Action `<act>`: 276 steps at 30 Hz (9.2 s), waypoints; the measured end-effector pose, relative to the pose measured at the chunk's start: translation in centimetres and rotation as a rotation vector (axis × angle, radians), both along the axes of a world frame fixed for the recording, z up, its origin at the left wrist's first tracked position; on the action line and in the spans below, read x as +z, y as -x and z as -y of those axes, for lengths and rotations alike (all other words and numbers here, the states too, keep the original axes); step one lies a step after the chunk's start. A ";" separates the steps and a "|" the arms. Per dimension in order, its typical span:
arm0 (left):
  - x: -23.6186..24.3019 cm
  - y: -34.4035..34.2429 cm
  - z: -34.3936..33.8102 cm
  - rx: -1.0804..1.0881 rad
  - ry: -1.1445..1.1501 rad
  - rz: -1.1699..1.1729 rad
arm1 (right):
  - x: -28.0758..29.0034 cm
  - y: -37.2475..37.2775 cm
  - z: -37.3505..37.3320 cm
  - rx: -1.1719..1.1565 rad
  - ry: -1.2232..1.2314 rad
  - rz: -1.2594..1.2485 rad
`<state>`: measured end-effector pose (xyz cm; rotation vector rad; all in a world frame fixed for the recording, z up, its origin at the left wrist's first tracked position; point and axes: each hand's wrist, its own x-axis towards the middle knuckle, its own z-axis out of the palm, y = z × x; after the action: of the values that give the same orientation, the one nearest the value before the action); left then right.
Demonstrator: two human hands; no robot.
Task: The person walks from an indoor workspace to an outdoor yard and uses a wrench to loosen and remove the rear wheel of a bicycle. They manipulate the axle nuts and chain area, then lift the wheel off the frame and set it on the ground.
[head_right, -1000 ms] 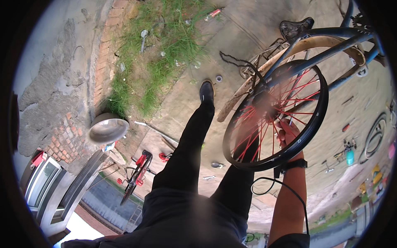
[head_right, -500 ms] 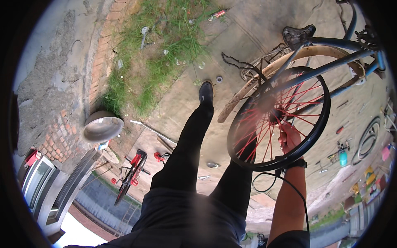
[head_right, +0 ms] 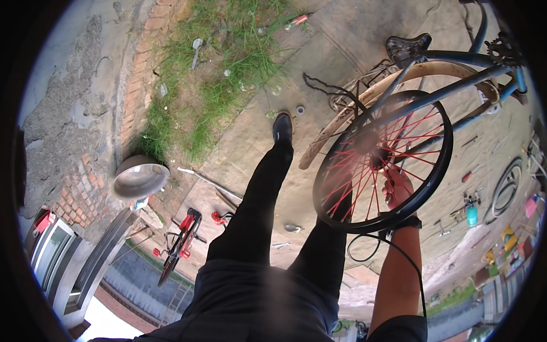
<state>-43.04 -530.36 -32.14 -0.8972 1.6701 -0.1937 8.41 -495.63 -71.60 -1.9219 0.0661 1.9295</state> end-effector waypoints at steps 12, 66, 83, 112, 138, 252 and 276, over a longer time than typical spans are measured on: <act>-0.1 0.8 -0.3 -0.032 -0.012 -0.004 | 1.9 0.7 -0.6 0.057 -0.033 0.043; -1.4 3.9 -3.0 -0.143 -0.026 -0.010 | 33.6 7.2 31.5 0.323 1.074 -0.078; -13.2 6.5 -8.1 -0.698 -0.234 0.143 | 23.0 -3.8 30.8 0.662 0.626 0.329; -26.1 -17.9 -25.4 -0.027 -0.730 0.114 | 13.4 10.4 11.8 0.884 -0.341 -0.187; -37.3 -21.4 -43.1 -0.453 -1.037 0.195 | 2.1 0.0 -2.8 1.175 -0.640 0.642; -36.6 -21.3 -42.9 -0.778 -1.006 0.450 | -1.1 1.1 0.3 -0.148 -0.004 -0.145; -41.9 -18.0 -45.2 -1.669 -1.821 0.422 | -1.0 0.9 0.1 -0.147 0.002 -0.168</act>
<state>-25.04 -485.12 -74.07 1.7962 1.0380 0.0947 7.54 -495.72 -72.62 -1.7018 0.2500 1.9866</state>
